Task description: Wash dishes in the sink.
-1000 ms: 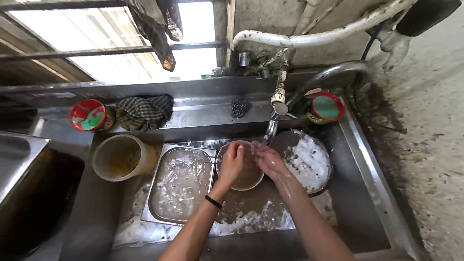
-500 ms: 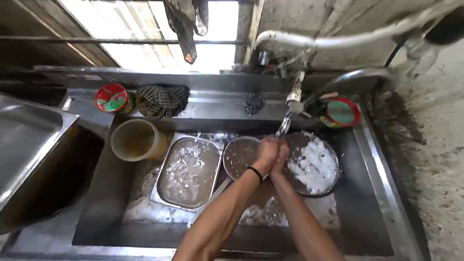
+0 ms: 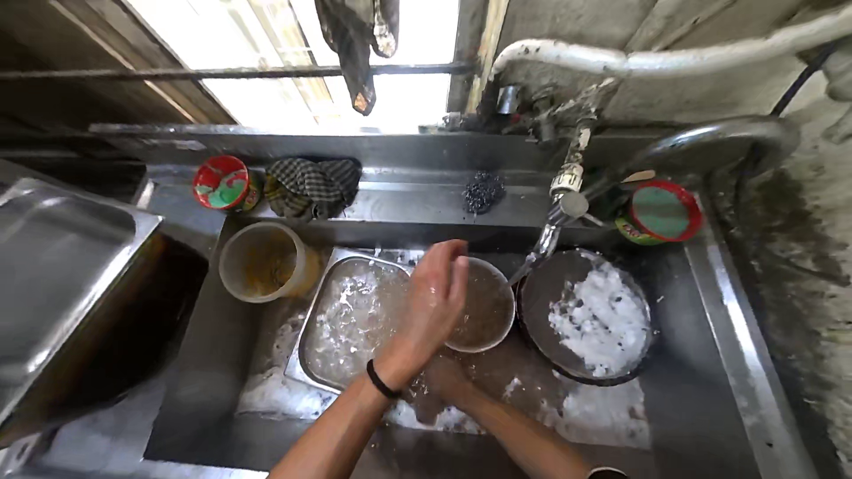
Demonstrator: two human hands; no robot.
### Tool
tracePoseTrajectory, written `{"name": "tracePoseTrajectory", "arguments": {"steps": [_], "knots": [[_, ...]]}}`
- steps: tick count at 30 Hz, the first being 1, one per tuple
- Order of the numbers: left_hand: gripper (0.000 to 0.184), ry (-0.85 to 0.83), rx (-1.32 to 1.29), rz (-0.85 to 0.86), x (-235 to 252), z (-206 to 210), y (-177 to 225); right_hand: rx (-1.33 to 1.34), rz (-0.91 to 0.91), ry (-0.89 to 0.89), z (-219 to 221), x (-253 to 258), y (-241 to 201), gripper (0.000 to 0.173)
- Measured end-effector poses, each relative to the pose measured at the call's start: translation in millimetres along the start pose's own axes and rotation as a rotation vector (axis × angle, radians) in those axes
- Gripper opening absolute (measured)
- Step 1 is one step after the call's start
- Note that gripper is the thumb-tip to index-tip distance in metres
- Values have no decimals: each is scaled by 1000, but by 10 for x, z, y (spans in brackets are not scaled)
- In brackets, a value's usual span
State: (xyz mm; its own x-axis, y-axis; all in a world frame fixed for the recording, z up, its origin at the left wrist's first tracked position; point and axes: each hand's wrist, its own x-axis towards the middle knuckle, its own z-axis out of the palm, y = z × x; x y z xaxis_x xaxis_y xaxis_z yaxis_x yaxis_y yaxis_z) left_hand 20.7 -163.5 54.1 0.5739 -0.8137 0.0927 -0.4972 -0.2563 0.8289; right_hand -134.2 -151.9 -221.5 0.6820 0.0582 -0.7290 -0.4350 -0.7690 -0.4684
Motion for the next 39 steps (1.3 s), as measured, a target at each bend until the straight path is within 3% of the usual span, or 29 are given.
{"name": "tracePoseTrajectory", "arguments": {"steps": [1, 3, 6, 8, 10, 12, 14, 15, 16, 17, 18, 19, 21, 23, 27, 29, 32, 34, 37, 39], "knots": [[37, 17, 48, 123, 142, 5, 204, 20, 35, -49, -130, -101, -80, 42], [42, 30, 115, 269, 367, 103, 610, 152, 273, -204, -664, -599, -437, 47], [52, 4, 223, 301, 660, 415, 1002, 519, 355, -61, -1155, -1146, -622, 48], [44, -15, 275, 281, 775, 631, 1065, 513, 338, -58, -1419, -1450, -708, 49], [32, 78, 311, 309, 797, 824, 967, 498, 278, -45, -1490, -1627, -718, 50], [25, 132, 276, 377, 816, 868, 856, 469, 212, 13, -1404, -1515, -651, 50], [21, 16, 157, 433, 871, 729, 838, 420, 273, -55, -1512, -1387, -748, 51], [19, -52, 87, 496, 930, 660, 796, 354, 299, -126, -1489, -1266, -754, 53], [16, -96, 30, 594, 1027, 637, 695, 279, 279, -74, -1210, -1030, -639, 54], [13, -118, -4, 707, 1161, 683, 536, 297, 146, 396, -472, -595, -346, 50], [17, -153, -6, 773, 1252, 678, 439, 337, 109, 420, -137, -193, -120, 51], [32, -191, 8, 791, 1298, 627, 410, 363, 153, 286, -46, 52, -17, 52], [57, -276, 82, 756, 1326, 489, 459, 372, 258, 135, -128, 204, 1, 55], [65, -362, 122, 701, 1340, 396, 497, 323, 298, 150, -117, 277, 0, 56], [63, -375, 145, 657, 1346, 264, 464, 192, 268, -6, -294, 296, 9, 51], [59, -310, 81, 627, 1202, 172, 425, 207, 244, 10, -332, 328, 72, 52], [56, -249, 156, 325, 557, -68, 229, 231, 255, 92, -420, 229, -18, 54], [49, -204, 224, 152, 133, -13, -313, 409, 300, 135, -603, 123, -128, 56], [43, -405, 361, -271, -642, 2, -1099, 517, 218, 259, -414, 237, 25, 50], [46, -546, 386, -485, -1132, -68, -1368, 384, 283, 81, -629, 143, -140, 51]]}}
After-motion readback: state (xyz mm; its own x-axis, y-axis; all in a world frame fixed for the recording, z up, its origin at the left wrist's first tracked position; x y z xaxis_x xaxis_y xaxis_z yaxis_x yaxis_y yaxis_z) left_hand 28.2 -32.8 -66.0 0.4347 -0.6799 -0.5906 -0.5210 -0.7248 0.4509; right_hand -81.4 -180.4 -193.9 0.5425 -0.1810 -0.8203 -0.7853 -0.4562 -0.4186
